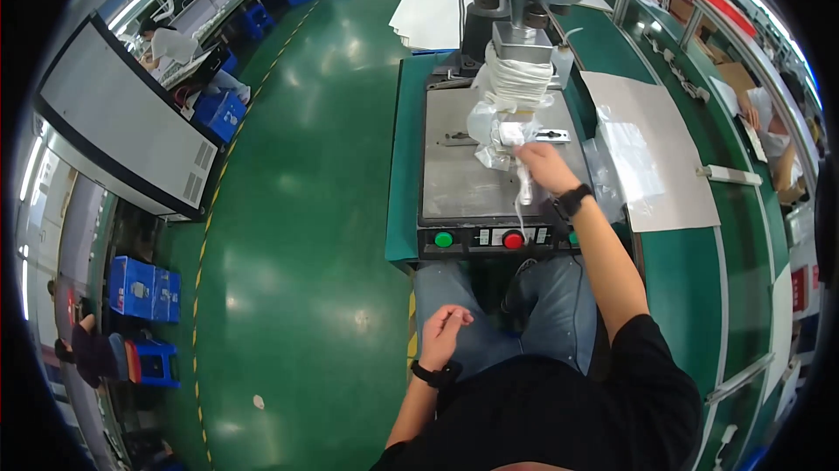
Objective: Operate an assembly machine to join electronic components.
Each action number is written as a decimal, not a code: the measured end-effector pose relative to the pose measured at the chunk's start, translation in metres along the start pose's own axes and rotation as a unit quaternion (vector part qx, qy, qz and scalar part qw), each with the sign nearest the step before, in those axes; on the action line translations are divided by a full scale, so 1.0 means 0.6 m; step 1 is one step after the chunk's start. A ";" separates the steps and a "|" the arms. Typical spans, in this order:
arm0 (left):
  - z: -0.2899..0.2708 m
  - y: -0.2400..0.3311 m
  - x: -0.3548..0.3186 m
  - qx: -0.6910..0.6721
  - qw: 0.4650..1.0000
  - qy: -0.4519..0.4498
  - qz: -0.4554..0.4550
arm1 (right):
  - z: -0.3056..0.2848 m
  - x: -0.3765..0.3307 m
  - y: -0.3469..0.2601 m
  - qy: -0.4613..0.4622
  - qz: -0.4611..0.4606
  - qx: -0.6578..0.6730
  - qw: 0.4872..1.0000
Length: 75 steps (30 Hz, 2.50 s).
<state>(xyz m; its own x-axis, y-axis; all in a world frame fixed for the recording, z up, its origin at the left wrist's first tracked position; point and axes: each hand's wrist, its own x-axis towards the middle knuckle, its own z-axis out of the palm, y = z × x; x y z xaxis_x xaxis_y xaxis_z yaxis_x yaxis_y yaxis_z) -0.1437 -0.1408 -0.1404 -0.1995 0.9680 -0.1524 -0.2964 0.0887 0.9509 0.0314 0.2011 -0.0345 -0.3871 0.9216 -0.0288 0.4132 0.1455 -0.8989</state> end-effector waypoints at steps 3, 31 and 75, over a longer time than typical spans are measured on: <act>0.020 0.001 0.033 0.016 0.999 -0.050 0.005 | -0.072 -0.057 -0.023 0.012 -0.083 0.209 0.974; 0.139 -0.005 0.108 0.110 0.970 -0.216 0.011 | -0.556 -0.591 0.167 0.241 0.043 -0.240 0.939; 0.069 0.177 0.308 0.708 0.685 0.059 0.161 | -0.296 -0.371 -0.203 -0.099 -0.646 0.311 0.690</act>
<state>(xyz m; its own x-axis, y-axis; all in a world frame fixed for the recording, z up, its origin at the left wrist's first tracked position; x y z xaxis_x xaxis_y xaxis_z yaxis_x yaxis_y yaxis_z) -0.1734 0.0569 -0.0565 -0.1411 0.9726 0.1849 0.9669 0.0953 0.2365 0.2137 0.0421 0.1593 -0.2312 0.0907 0.9687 -0.7923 0.5603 -0.2415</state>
